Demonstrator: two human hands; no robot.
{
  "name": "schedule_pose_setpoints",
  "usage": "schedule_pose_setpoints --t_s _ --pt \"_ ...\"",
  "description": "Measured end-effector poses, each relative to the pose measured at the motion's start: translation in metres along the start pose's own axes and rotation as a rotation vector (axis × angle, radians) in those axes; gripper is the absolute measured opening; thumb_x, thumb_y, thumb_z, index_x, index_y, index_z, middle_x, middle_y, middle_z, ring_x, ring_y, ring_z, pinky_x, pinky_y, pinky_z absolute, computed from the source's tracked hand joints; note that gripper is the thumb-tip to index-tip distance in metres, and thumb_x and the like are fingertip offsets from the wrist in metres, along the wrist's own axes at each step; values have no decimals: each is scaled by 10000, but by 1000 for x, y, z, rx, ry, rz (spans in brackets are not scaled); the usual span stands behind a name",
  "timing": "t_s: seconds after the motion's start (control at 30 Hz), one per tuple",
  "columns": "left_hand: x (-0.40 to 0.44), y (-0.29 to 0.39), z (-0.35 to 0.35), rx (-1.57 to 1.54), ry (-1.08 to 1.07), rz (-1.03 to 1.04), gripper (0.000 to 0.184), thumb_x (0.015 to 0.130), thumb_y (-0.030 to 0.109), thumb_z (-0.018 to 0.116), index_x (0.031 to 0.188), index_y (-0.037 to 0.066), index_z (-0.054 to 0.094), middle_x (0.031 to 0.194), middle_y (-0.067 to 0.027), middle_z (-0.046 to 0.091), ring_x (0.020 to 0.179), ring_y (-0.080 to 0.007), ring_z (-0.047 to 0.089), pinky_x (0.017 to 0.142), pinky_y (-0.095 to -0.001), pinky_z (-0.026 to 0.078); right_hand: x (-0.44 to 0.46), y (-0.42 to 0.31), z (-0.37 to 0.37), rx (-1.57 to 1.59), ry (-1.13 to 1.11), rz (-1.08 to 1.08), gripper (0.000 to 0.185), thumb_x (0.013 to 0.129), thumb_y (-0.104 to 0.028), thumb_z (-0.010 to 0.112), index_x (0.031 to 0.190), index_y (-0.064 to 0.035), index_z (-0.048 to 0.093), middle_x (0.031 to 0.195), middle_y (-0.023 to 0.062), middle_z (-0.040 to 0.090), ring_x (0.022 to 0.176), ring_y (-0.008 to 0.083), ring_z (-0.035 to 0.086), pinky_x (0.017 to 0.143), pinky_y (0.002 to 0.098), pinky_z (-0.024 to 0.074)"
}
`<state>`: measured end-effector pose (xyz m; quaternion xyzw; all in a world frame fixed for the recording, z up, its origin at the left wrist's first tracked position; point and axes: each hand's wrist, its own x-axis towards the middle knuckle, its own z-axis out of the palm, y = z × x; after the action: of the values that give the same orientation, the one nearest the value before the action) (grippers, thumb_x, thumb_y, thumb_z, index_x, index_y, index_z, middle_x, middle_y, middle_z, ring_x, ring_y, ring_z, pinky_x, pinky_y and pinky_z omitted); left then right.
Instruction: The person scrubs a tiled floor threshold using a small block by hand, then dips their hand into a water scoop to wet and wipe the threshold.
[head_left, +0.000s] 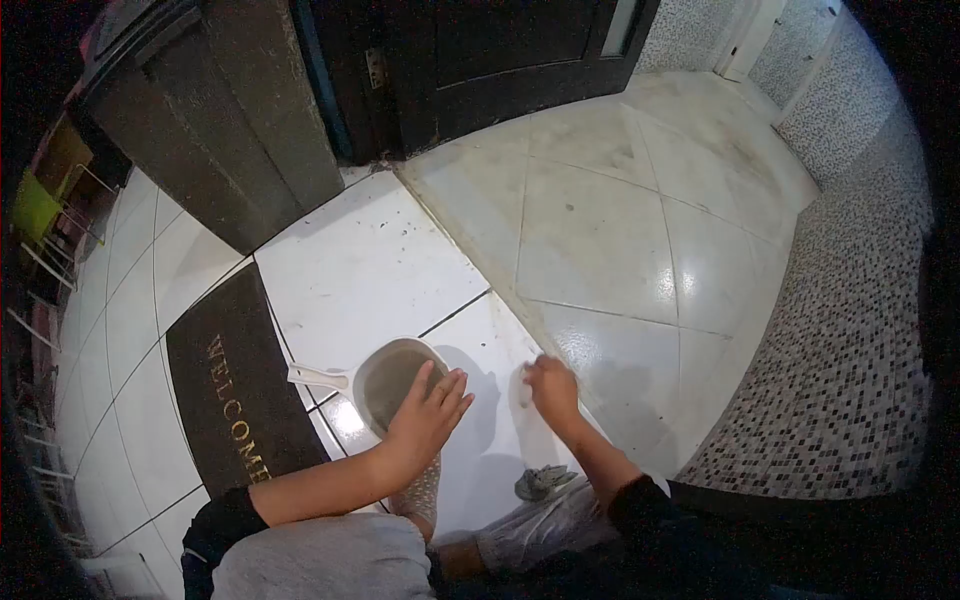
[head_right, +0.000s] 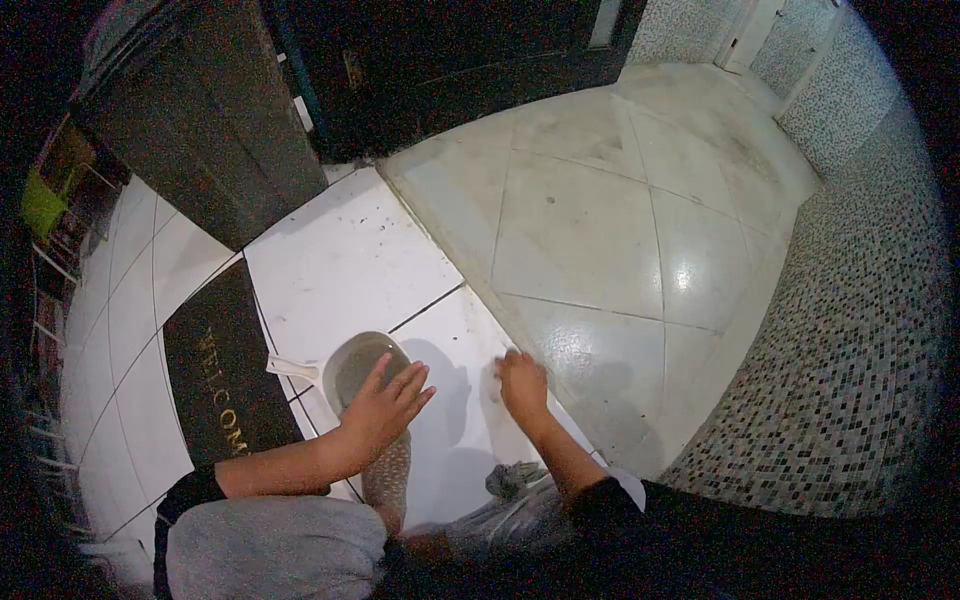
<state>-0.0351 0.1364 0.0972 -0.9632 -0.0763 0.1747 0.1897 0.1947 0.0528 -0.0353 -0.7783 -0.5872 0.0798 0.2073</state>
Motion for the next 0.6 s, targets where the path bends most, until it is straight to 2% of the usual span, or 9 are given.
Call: schedule_pose_setpoints --t_s 0.07,0.17,0.3,0.4,0.5,0.57,0.6 --pt "5 3 1 59 -55 10 549 852 274 423 1372 126 325 1431 -127 278 1340 -258 217 1062 -539 146 28 1 2 -69 83 83 168 681 -62 665 848 -54 662 799 106 572 776 292 575 661 398 473" --pt "6 9 3 47 -35 -30 543 854 264 419 1363 93 335 1419 -142 295 1332 -270 233 1059 -508 179 31 -4 0 2 163 85 170 673 -47 668 842 -55 661 796 109 574 781 292 576 655 400 474" --pt "2 6 2 -34 -47 -26 519 880 211 395 1373 66 323 1428 -151 277 1332 -279 240 1057 -482 197 -1 -3 -5 16 92 37 156 681 -54 666 837 -56 662 792 108 574 784 293 573 651 401 474" --pt "4 7 7 -11 27 -20 548 849 268 432 1353 69 352 1404 -169 307 1319 -289 257 1045 -476 225 -3 -1 -6 78 49 21 146 682 -57 665 828 -58 663 786 107 571 781 297 570 649 398 475" --pt "5 9 5 27 14 -19 553 843 269 443 1349 63 357 1396 -179 314 1316 -296 259 1040 -471 239 33 3 4 -28 143 89 126 684 -55 663 810 -55 660 781 106 570 780 301 571 652 395 477" --pt "6 9 3 -26 -41 -16 534 873 208 413 1372 42 314 1418 -182 278 1327 -301 243 1050 -452 232 51 7 7 16 229 96 112 691 -53 657 803 -50 655 778 109 569 780 301 572 654 397 480" --pt "5 8 1 -20 -38 -20 534 873 208 413 1372 42 314 1418 -182 278 1327 -301 243 1050 -452 232 51 6 4 -16 197 90 110 692 -49 654 802 -51 654 792 109 569 774 300 571 653 400 482"
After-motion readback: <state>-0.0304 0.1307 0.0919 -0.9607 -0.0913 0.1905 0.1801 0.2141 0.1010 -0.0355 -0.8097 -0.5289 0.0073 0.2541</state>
